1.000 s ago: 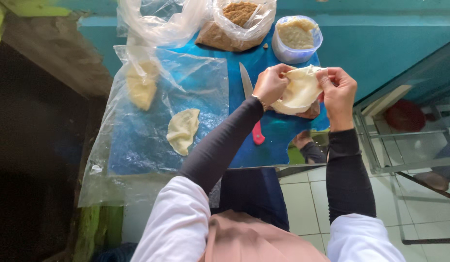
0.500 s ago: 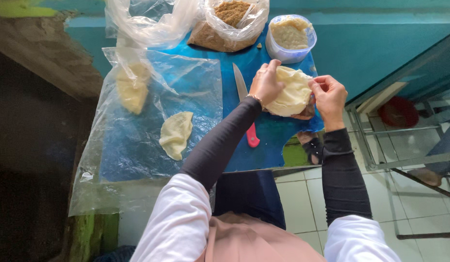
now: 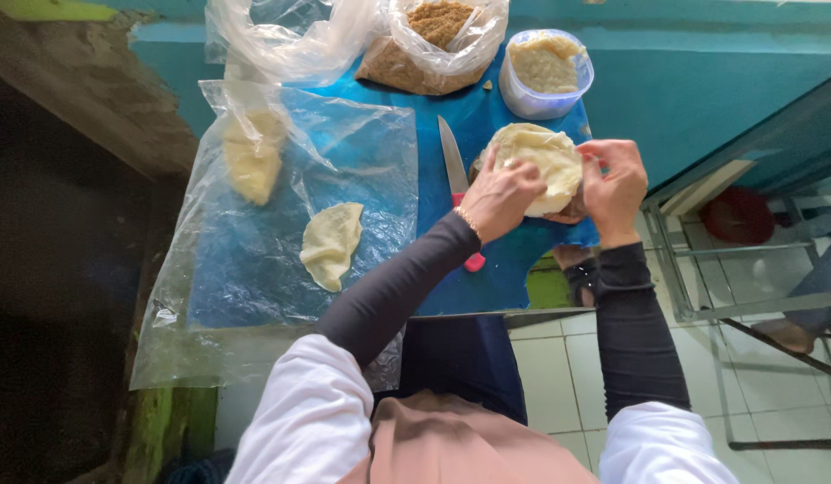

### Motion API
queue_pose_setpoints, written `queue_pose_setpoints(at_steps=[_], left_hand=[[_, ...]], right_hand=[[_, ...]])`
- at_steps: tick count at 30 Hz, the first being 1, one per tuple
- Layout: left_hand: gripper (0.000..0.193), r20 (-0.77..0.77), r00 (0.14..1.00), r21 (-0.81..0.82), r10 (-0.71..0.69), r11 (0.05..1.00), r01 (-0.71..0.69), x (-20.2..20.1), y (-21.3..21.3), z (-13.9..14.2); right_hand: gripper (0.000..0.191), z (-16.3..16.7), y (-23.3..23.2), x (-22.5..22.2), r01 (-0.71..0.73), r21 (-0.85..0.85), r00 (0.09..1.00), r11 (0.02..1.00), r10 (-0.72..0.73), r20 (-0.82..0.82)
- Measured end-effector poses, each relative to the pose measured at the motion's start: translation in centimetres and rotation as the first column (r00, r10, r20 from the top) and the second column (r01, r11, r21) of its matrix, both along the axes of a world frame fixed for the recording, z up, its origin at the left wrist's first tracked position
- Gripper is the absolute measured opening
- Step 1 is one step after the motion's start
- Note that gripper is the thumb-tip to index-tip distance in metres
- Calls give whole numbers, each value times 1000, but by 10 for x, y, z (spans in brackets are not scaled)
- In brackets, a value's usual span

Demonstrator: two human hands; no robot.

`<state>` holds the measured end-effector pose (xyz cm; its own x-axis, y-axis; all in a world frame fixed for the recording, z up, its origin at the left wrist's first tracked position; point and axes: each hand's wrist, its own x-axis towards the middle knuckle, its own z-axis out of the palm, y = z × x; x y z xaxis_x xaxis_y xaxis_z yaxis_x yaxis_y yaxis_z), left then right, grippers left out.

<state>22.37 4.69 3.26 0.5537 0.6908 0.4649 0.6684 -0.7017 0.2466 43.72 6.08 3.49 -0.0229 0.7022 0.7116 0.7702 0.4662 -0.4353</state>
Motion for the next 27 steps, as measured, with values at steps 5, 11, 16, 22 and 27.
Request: queue_pose_setpoints(at_steps=[5, 11, 16, 22, 27], left_hand=[[45, 56, 997, 6, -55, 998, 54, -9, -19, -13], [61, 34, 999, 6, -35, 999, 34, -12, -25, -19], [59, 21, 999, 30, -25, 999, 25, -15, -45, -7], [39, 121, 988, -29, -94, 995, 99, -54, -78, 25], [15, 167, 913, -10, 372, 926, -376, -203, -93, 23]], right_hand=[[21, 11, 11, -9, -80, -101, 938, 992, 109, 328], [20, 20, 54, -12, -34, -109, 888, 993, 80, 453], [18, 22, 65, -18, -55, -39, 911, 998, 66, 408], [15, 38, 31, -50, -106, -16, 933, 994, 105, 343], [15, 50, -33, -100, -454, -259, 867, 852, 490, 91]])
